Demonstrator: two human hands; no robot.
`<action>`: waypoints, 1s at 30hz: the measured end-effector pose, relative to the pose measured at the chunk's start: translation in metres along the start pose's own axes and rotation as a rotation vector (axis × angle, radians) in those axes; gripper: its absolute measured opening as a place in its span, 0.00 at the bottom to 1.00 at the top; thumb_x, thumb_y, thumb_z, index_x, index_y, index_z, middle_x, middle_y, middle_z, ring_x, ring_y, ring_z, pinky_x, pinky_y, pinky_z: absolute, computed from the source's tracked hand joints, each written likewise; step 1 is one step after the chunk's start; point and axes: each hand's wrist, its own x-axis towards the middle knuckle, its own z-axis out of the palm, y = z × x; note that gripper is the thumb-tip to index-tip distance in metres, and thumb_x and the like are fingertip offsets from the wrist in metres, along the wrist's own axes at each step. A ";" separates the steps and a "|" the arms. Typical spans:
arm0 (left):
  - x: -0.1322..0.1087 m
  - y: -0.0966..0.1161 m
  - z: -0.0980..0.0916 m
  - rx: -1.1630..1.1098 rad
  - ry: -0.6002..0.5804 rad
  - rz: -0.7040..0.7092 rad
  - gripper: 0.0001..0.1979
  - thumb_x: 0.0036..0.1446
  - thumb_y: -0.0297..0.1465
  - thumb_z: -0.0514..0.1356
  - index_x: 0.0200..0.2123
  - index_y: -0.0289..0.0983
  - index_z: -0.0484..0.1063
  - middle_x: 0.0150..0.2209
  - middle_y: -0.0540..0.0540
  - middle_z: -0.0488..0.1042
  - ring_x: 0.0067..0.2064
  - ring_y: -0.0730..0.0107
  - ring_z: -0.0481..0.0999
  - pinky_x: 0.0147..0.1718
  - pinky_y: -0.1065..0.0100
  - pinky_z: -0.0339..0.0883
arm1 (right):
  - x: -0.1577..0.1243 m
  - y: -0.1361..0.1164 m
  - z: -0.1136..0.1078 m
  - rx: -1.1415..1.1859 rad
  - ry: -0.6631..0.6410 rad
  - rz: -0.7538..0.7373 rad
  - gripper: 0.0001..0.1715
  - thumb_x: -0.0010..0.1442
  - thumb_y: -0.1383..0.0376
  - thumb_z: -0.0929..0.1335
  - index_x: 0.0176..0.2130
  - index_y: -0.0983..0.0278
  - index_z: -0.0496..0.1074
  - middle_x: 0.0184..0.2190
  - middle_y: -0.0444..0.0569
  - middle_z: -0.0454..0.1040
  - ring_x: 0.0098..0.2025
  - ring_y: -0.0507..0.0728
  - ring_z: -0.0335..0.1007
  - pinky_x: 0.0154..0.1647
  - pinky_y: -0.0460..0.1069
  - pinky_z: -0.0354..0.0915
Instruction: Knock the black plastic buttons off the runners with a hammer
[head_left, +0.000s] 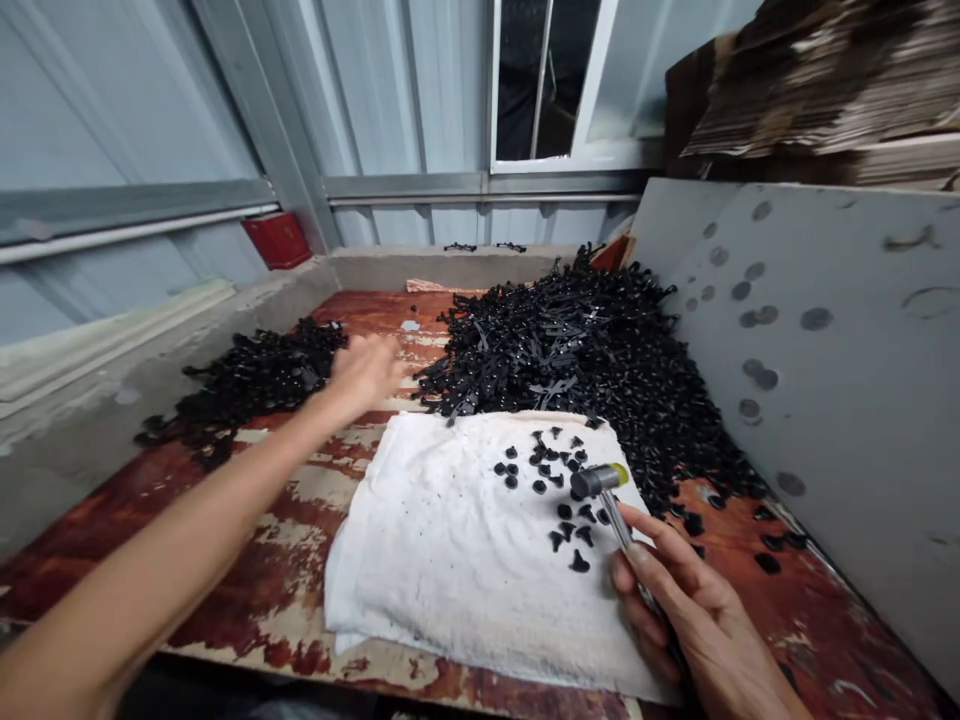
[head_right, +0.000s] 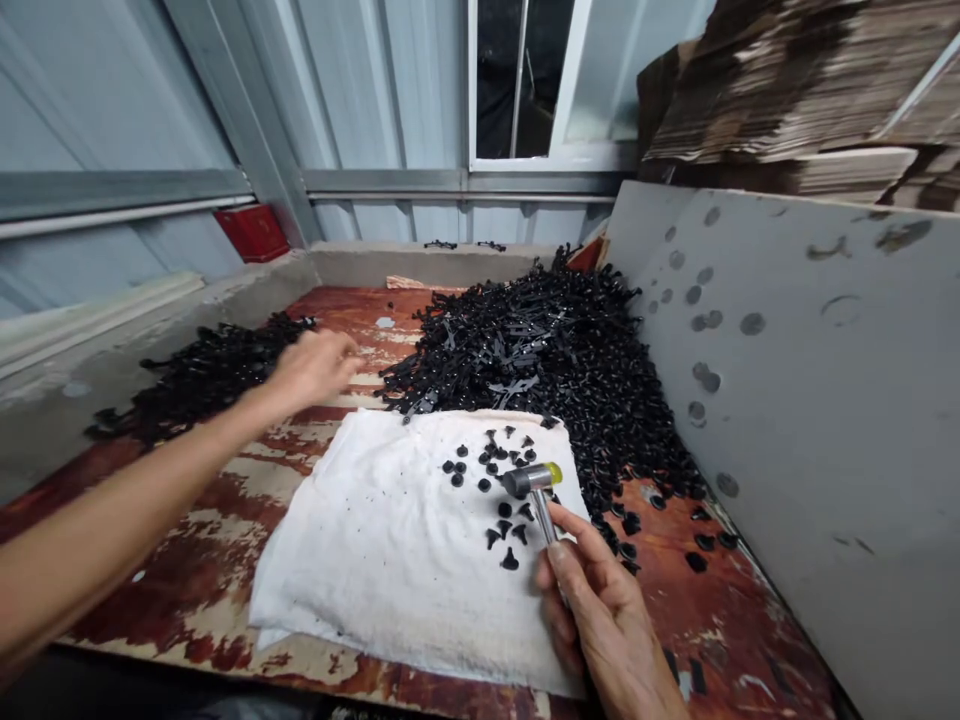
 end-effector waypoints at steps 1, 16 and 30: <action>0.004 0.012 0.016 -0.072 -0.045 0.069 0.11 0.56 0.34 0.55 0.36 0.34 0.74 0.41 0.35 0.76 0.47 0.49 0.73 0.43 0.60 0.63 | 0.001 0.001 0.000 -0.009 0.001 0.001 0.39 0.44 0.43 0.76 0.50 0.58 0.70 0.22 0.39 0.68 0.15 0.46 0.50 0.09 0.40 0.48; 0.028 0.032 0.028 -0.642 -0.009 0.167 0.07 0.53 0.34 0.57 0.28 0.37 0.66 0.19 0.56 0.62 0.21 0.76 0.59 0.22 0.74 0.52 | -0.001 -0.004 -0.001 -0.020 -0.011 -0.010 0.40 0.43 0.42 0.76 0.49 0.61 0.70 0.21 0.39 0.68 0.15 0.46 0.51 0.09 0.40 0.50; -0.094 0.070 0.029 -1.202 -0.821 -0.326 0.10 0.46 0.32 0.65 0.26 0.34 0.67 0.24 0.47 0.73 0.18 0.80 0.61 0.11 0.79 0.48 | -0.003 -0.001 -0.006 -0.282 -0.071 -0.218 0.30 0.59 0.49 0.67 0.53 0.64 0.67 0.22 0.39 0.65 0.17 0.48 0.53 0.13 0.43 0.50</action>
